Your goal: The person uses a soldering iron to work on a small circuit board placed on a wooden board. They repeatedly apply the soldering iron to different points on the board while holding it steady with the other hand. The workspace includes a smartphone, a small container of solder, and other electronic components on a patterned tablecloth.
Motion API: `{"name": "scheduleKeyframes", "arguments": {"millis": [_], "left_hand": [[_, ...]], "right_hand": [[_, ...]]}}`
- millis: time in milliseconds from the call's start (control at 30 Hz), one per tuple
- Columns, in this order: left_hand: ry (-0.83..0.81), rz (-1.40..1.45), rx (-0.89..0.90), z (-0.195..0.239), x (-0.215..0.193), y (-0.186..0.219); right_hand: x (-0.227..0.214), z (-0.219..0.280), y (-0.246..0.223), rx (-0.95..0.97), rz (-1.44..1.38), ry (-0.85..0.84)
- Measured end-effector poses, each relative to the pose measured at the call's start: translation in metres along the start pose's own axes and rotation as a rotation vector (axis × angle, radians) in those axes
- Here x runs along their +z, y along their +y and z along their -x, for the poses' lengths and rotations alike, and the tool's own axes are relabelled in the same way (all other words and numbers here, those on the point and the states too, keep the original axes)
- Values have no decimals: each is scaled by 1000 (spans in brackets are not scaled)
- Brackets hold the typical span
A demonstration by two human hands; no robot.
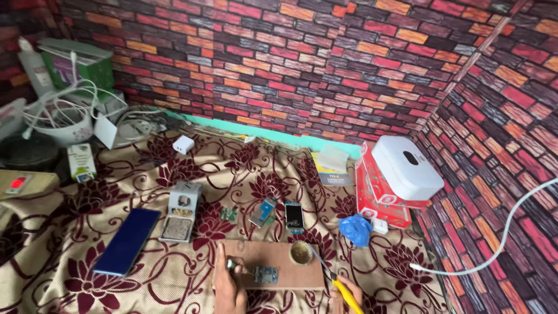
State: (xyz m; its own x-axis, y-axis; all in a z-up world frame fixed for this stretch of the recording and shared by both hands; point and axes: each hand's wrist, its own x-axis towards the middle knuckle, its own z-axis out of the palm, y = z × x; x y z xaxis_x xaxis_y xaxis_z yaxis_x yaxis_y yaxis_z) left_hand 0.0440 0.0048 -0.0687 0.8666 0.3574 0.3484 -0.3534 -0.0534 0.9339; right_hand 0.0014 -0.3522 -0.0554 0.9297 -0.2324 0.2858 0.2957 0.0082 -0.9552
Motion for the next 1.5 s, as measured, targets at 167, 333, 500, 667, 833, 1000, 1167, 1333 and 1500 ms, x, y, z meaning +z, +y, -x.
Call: {"name": "scheduleKeyframes", "arguments": {"millis": [167,333,500,667,833,1000,1167,1333,1500], "left_hand": [[6,7,-75,-9,1,-24],[70,326,-366,-8,6,-23],[6,296,-240,-9,4,-29],[-41,72,82,-5,2,-39],[-7,222,18,-15,10,-43],[-10,334,-201,-11,6,-21],[-33,-96,309,24,-17,66],[-62,-105,378,8,-20,135],[-73,-121,387,3,-19,140]], "right_hand": [[40,-19,-12,-356,262,-2],[51,-27,-3,-437,318,-14],[52,-38,-2,-444,214,-83],[41,-41,3,-479,339,-45],[36,-44,19,-596,550,252],[2,-32,12,-116,94,63],[33,0,-2,-47,-228,148],[67,11,-4,-126,-455,230],[86,14,12,-129,-222,578]]}}
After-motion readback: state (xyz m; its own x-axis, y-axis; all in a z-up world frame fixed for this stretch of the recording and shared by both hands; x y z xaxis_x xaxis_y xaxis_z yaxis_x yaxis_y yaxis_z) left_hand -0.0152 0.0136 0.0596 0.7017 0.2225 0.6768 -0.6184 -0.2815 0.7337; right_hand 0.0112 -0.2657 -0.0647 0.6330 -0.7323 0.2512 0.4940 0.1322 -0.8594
